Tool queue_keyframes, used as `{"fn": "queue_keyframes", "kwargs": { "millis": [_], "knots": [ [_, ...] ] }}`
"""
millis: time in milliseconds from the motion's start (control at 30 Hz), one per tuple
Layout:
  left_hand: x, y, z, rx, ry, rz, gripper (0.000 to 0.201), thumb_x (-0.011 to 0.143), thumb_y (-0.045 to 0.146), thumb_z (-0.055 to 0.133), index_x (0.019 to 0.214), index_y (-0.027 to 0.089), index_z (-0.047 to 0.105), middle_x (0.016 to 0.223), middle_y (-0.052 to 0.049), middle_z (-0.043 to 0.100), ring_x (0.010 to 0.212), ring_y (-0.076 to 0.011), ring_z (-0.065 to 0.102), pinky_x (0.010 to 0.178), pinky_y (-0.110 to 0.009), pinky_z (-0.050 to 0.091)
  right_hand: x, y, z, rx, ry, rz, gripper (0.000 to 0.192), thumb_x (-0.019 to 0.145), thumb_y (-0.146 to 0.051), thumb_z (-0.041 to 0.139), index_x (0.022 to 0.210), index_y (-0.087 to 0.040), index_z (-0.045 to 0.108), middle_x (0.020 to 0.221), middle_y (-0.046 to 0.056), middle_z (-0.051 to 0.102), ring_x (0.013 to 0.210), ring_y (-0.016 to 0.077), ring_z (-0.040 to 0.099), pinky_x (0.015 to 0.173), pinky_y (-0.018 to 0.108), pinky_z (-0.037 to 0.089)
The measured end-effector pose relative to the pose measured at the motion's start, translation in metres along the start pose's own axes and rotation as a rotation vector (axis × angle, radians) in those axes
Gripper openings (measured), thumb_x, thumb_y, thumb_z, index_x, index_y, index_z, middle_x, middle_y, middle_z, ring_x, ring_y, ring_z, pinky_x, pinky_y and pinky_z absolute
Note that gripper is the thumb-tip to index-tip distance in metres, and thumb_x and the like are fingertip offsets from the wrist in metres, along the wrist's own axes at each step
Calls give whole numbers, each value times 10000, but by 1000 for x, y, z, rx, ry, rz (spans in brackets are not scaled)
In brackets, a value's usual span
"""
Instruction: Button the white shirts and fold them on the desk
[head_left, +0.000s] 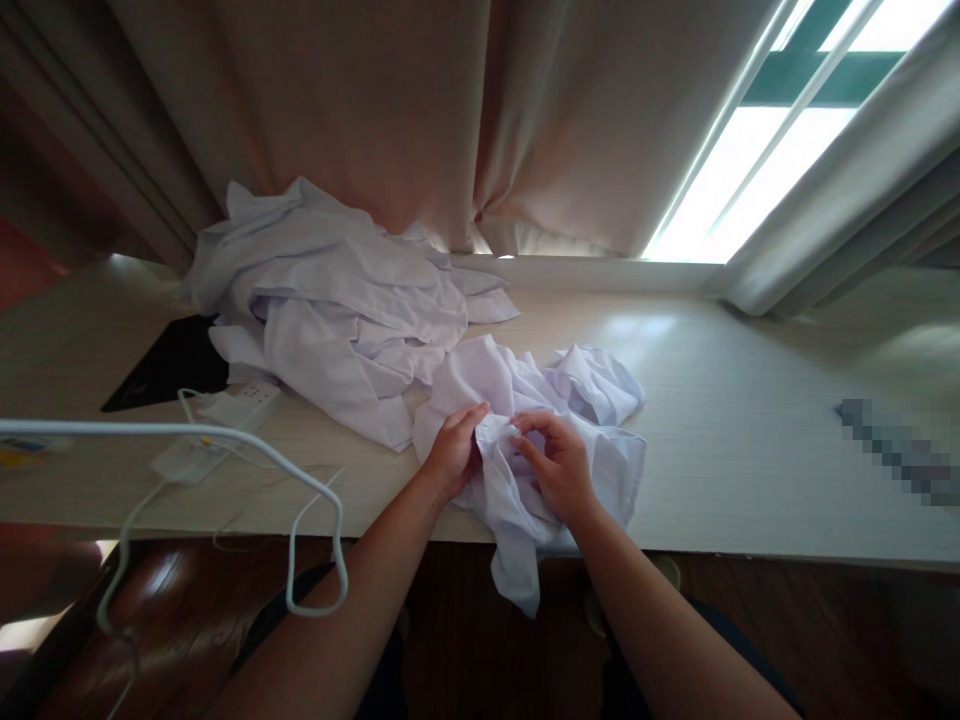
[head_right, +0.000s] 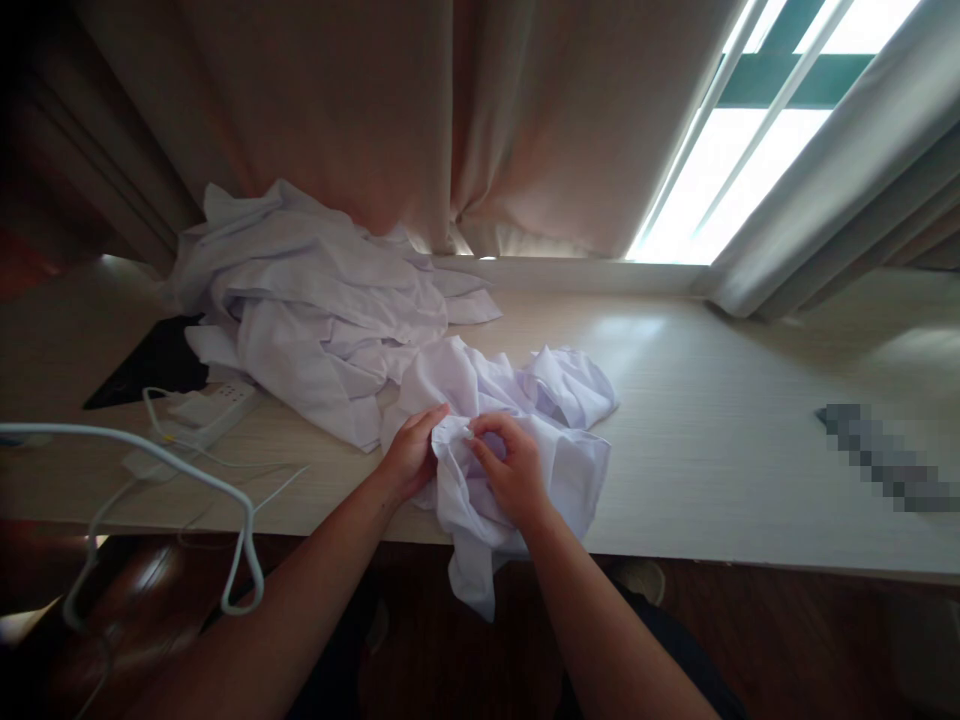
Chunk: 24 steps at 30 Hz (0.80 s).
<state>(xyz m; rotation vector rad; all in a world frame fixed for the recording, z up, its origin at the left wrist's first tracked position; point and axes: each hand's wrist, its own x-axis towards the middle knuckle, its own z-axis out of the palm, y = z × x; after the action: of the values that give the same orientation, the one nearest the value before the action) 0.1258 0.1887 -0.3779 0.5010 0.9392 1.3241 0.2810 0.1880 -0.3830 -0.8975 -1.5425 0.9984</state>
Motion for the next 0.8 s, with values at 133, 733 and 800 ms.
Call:
{"fn": "queue_keyframes", "kwargs": {
  "millis": [133, 733, 800],
  "knots": [
    [1, -2, -3, 55, -91, -33, 384, 747, 478, 774, 809, 136, 610, 686, 8, 584, 581, -102, 520, 579, -232, 407, 0, 7, 0, -105, -91, 45, 74, 844, -281, 668, 902, -236, 673, 865, 25, 670, 838, 197, 613, 797, 345, 484],
    [-13, 0, -9, 264, -157, -54, 297, 808, 443, 689, 889, 171, 602, 706, 15, 557, 554, -91, 477, 521, -197, 385, 9, 7, -2, -194, -117, 26, 121, 846, -284, 702, 955, -261, 750, 896, 24, 695, 914, 212, 602, 861, 358, 445],
    [-11, -4, -9, 422, -158, 16, 321, 834, 482, 659, 871, 170, 587, 668, 25, 523, 524, -86, 449, 486, -189, 355, 10, 7, -1, -192, -67, 43, 80, 842, -254, 695, 906, -245, 741, 879, 23, 679, 894, 202, 598, 841, 342, 443]
  ]
}}
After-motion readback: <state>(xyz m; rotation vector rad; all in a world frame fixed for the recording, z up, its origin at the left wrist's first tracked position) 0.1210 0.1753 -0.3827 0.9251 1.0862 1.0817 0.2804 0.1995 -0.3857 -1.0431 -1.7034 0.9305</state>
